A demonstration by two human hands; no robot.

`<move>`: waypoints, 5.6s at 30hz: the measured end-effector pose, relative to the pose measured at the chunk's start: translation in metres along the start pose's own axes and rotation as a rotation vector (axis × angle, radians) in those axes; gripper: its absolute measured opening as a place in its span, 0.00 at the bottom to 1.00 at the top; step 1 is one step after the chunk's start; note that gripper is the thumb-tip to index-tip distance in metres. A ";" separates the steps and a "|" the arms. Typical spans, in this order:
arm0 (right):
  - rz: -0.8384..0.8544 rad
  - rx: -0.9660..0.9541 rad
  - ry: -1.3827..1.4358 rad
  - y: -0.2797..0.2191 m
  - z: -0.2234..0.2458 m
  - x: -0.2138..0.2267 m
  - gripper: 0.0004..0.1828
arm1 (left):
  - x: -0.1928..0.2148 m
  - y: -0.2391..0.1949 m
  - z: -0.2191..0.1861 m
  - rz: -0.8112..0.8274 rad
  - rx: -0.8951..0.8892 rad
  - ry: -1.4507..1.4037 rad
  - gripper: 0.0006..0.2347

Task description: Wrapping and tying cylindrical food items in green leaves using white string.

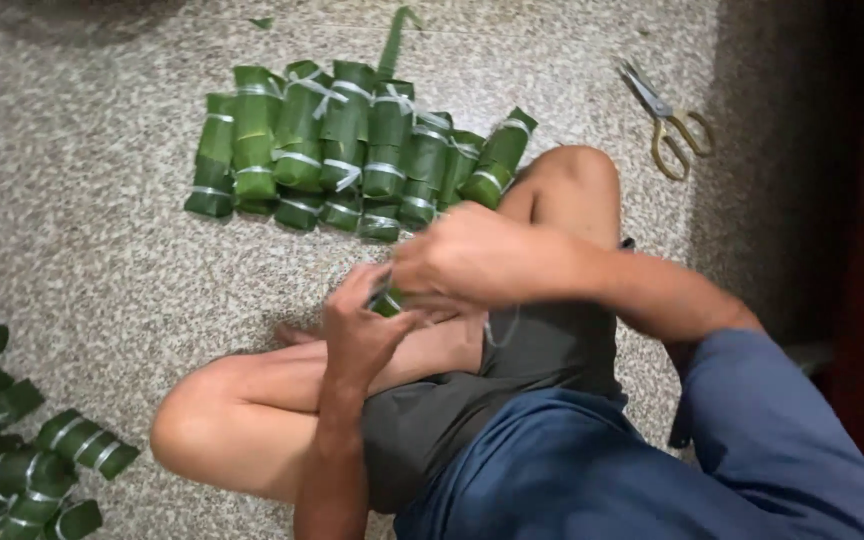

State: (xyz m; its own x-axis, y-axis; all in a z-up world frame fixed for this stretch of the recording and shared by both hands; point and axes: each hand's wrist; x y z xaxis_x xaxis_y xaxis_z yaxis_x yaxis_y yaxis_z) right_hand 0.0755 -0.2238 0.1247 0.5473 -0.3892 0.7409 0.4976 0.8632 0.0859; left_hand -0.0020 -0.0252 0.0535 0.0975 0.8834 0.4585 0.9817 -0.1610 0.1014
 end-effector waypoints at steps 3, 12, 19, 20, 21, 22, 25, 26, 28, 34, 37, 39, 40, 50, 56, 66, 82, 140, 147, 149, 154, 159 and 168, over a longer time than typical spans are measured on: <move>0.160 0.113 0.406 0.032 -0.030 0.012 0.10 | -0.005 -0.010 -0.009 0.043 -0.005 -0.041 0.24; -0.290 -0.576 1.014 -0.043 -0.087 -0.146 0.09 | 0.025 -0.002 0.020 0.067 0.258 -0.384 0.26; -0.780 -0.405 1.431 -0.020 -0.053 -0.150 0.06 | 0.003 0.003 0.034 -0.199 0.252 -0.241 0.25; -0.778 -0.400 1.463 -0.022 -0.054 -0.155 0.13 | 0.000 0.004 0.037 -0.275 0.127 -0.044 0.26; -0.773 -0.396 1.496 -0.023 -0.055 -0.159 0.21 | -0.003 0.005 0.039 -0.351 0.002 0.154 0.27; -0.768 -0.391 1.497 -0.016 -0.047 -0.150 0.21 | -0.007 0.004 0.039 -0.356 0.002 0.158 0.27; -0.858 -0.621 1.342 -0.006 -0.035 -0.142 0.09 | -0.019 0.001 0.040 -0.367 -0.182 0.390 0.24; -0.870 -0.627 1.319 -0.011 -0.042 -0.151 0.09 | -0.023 0.000 0.040 -0.389 -0.222 0.433 0.25; -0.886 -0.632 1.298 -0.020 -0.053 -0.165 0.09 | -0.024 0.000 0.038 -0.406 -0.266 0.477 0.25; -0.978 -0.549 1.483 -0.038 -0.069 -0.166 0.15 | -0.011 0.006 0.028 -0.198 -0.167 -0.031 0.14; -0.890 -0.503 1.349 -0.038 -0.072 -0.166 0.13 | -0.014 0.008 0.035 -0.278 -0.164 -0.011 0.07; -0.867 -0.436 1.248 -0.036 -0.077 -0.170 0.14 | -0.019 0.006 0.049 -0.301 -0.001 -0.156 0.01; -0.862 -0.434 1.249 -0.038 -0.077 -0.171 0.14 | -0.015 0.009 0.049 -0.305 0.000 -0.154 0.01; -0.546 -0.280 0.391 -0.026 -0.074 -0.192 0.26 | -0.064 0.005 0.164 -0.548 0.786 -0.947 0.07; -0.449 -0.157 0.354 -0.025 -0.070 -0.169 0.17 | -0.061 -0.001 0.188 -0.555 0.837 -1.060 0.06; -0.472 -0.268 0.050 -0.028 -0.077 -0.201 0.15 | -0.063 -0.001 0.199 -0.581 0.806 -1.002 0.06; -0.593 -0.325 -0.268 -0.018 -0.060 -0.199 0.25 | -0.068 0.001 0.177 -0.824 0.890 -0.922 0.06; -0.071 -0.617 0.257 -0.034 -0.082 -0.166 0.13 | -0.051 -0.034 0.094 -0.118 0.286 -0.064 0.07; -0.174 -0.443 0.527 -0.019 -0.068 -0.120 0.09 | -0.053 -0.032 0.083 -0.138 -0.290 0.574 0.06; -0.132 -0.447 0.533 -0.018 -0.076 -0.126 0.08 | -0.055 -0.036 0.087 -0.142 -0.297 0.562 0.05; -0.022 -0.474 0.531 -0.020 -0.090 -0.148 0.06 | -0.054 -0.036 0.079 -0.178 -0.300 0.590 0.04; -0.139 -0.460 -0.044 -0.022 -0.080 -0.167 0.12 | -0.056 -0.035 0.077 -0.208 -0.071 0.286 0.06; -0.056 -0.516 -0.117 -0.043 -0.099 -0.185 0.13 | -0.054 -0.039 0.120 -0.211 0.228 0.307 0.03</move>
State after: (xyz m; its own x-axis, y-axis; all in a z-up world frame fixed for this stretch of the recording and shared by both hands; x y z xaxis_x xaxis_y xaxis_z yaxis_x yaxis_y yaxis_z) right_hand 0.0196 -0.2212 -0.0822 0.4466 -0.3664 0.8163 0.8063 0.5603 -0.1896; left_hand -0.0259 -0.0135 -0.0815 -0.1290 0.7089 0.6934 0.9892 0.1411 0.0398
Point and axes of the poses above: each hand's wrist, its own y-axis towards the middle knuckle, its own x-axis out of the back of the hand, z = x × y, and after that the axes turned 6 degrees about y, right-handed
